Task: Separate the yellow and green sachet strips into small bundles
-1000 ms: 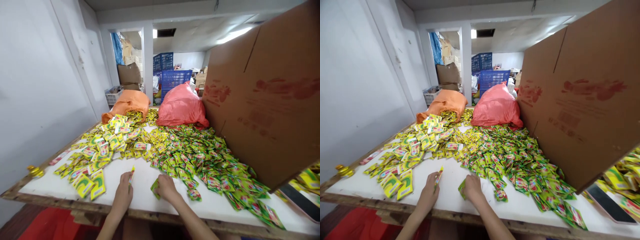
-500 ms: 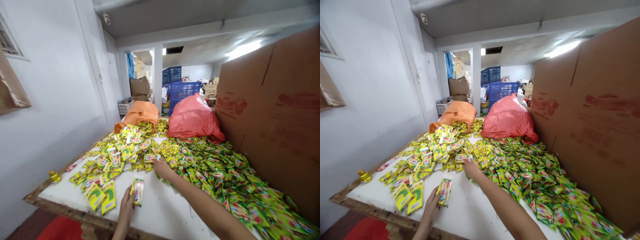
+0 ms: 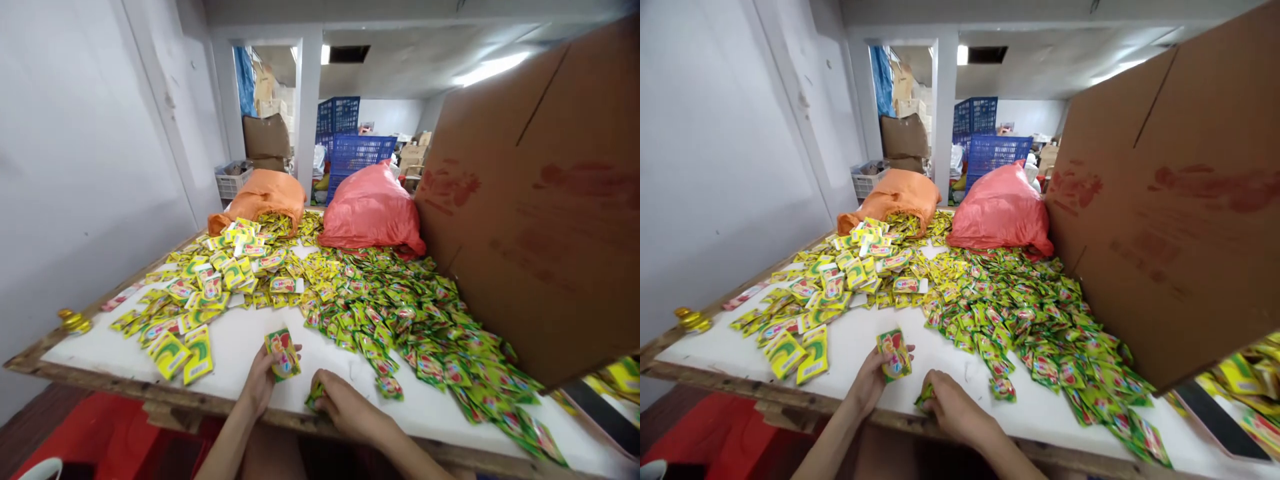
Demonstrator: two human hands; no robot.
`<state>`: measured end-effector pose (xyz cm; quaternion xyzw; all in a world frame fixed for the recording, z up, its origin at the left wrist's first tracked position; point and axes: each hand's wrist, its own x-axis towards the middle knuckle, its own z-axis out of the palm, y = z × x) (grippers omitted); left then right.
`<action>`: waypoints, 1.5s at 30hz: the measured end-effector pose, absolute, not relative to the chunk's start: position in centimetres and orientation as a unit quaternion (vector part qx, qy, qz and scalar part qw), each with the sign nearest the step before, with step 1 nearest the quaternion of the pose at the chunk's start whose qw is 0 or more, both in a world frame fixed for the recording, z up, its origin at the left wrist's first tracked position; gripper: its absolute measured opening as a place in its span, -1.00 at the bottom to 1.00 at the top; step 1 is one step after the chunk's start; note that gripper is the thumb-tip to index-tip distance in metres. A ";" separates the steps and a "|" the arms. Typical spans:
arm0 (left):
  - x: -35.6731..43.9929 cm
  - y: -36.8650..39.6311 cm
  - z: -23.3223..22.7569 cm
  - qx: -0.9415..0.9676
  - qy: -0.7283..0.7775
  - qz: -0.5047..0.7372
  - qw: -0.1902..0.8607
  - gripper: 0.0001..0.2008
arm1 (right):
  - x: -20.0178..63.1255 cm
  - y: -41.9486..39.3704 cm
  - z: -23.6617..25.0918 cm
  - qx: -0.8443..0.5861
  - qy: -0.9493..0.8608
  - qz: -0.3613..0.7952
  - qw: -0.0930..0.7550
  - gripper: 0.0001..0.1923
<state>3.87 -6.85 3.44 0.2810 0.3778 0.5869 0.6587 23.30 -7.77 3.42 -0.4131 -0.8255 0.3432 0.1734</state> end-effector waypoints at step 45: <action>7.8 -7.5 1.8 0.556 0.418 0.504 0.512 -0.74 | 22.6 -3.3 9.7 -0.403 -0.843 0.256 0.247 -0.85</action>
